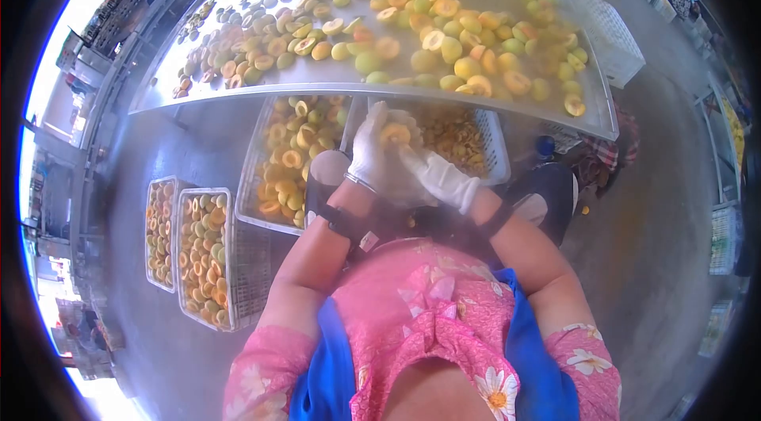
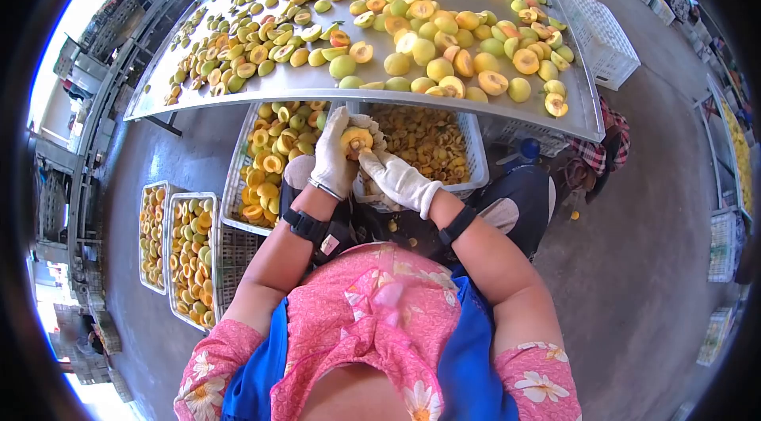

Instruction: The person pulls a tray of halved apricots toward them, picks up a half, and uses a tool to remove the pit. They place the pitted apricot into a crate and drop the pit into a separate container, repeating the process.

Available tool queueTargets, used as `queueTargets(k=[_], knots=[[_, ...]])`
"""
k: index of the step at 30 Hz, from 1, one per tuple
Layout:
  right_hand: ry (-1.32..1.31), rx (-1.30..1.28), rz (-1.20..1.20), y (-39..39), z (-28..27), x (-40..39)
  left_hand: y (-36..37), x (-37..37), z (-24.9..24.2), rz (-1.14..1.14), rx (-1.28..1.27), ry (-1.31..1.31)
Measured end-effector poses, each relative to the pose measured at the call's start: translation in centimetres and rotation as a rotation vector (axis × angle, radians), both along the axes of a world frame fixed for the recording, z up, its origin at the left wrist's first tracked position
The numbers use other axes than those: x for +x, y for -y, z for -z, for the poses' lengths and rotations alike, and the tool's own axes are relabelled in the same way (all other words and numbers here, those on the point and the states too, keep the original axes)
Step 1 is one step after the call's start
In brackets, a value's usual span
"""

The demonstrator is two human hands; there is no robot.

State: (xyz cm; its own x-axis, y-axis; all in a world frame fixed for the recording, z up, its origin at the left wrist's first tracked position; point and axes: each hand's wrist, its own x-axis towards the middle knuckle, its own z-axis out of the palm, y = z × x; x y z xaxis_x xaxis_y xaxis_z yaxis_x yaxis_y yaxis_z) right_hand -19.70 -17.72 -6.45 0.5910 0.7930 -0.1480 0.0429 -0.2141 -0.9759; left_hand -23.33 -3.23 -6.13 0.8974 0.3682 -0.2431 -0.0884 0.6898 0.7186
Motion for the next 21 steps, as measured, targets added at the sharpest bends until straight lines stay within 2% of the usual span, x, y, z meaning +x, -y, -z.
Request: queueTargets(k=[1,3,4,5,6,7,9,10,12,13,15,16,18,19,21], knots=[[0.067,-0.051,-0.006,0.0,0.2,0.2,-0.3,0.0,0.3,0.0,0.003,-0.004],[0.062,0.024,0.023,-0.1,1.3,0.2,-1.0,0.0,0.4,0.083,0.604,0.053],[0.011,0.05,-0.026,0.1,1.8,0.5,-1.2,0.1,0.3,0.08,0.61,0.05],[-0.041,0.075,-0.076,0.3,2.2,0.8,-1.2,0.1,0.1,0.138,0.502,0.001],[-0.598,0.016,-0.17,1.0,0.8,1.1,-1.2,0.0,-0.4,0.197,0.393,-0.052],[-0.606,0.021,-0.173,1.1,0.7,1.3,-1.2,0.0,-0.7,0.197,0.396,-0.06],[-0.853,0.031,-0.24,1.3,0.6,1.7,-1.2,0.4,-1.3,0.292,0.226,-0.054],[-0.853,0.032,-0.24,1.4,0.6,1.8,-1.5,0.9,-1.2,0.293,0.226,-0.055],[-0.496,0.067,-0.181,1.3,0.5,1.5,-2.2,1.9,-0.9,0.416,1.043,0.167],[-0.498,0.067,-0.183,0.9,1.6,1.4,-2.1,2.0,-1.2,0.415,1.042,0.164],[-0.268,0.192,-0.077,0.0,4.5,1.5,-1.8,2.1,-1.7,0.476,0.939,-0.143],[-0.274,0.193,-0.077,0.5,3.1,1.7,-1.9,2.3,-1.5,0.478,0.938,-0.148],[-0.904,0.062,-0.275,1.9,0.5,2.2,-2.1,2.6,-0.9,0.495,0.71,-0.048],[-0.91,0.061,-0.273,1.8,0.6,2.2,-1.9,2.4,-0.7,0.498,0.707,-0.051],[-1.025,0.201,-0.318,1.6,0.6,2.1,-1.4,2.1,-0.4,0.337,0.178,-0.018]])
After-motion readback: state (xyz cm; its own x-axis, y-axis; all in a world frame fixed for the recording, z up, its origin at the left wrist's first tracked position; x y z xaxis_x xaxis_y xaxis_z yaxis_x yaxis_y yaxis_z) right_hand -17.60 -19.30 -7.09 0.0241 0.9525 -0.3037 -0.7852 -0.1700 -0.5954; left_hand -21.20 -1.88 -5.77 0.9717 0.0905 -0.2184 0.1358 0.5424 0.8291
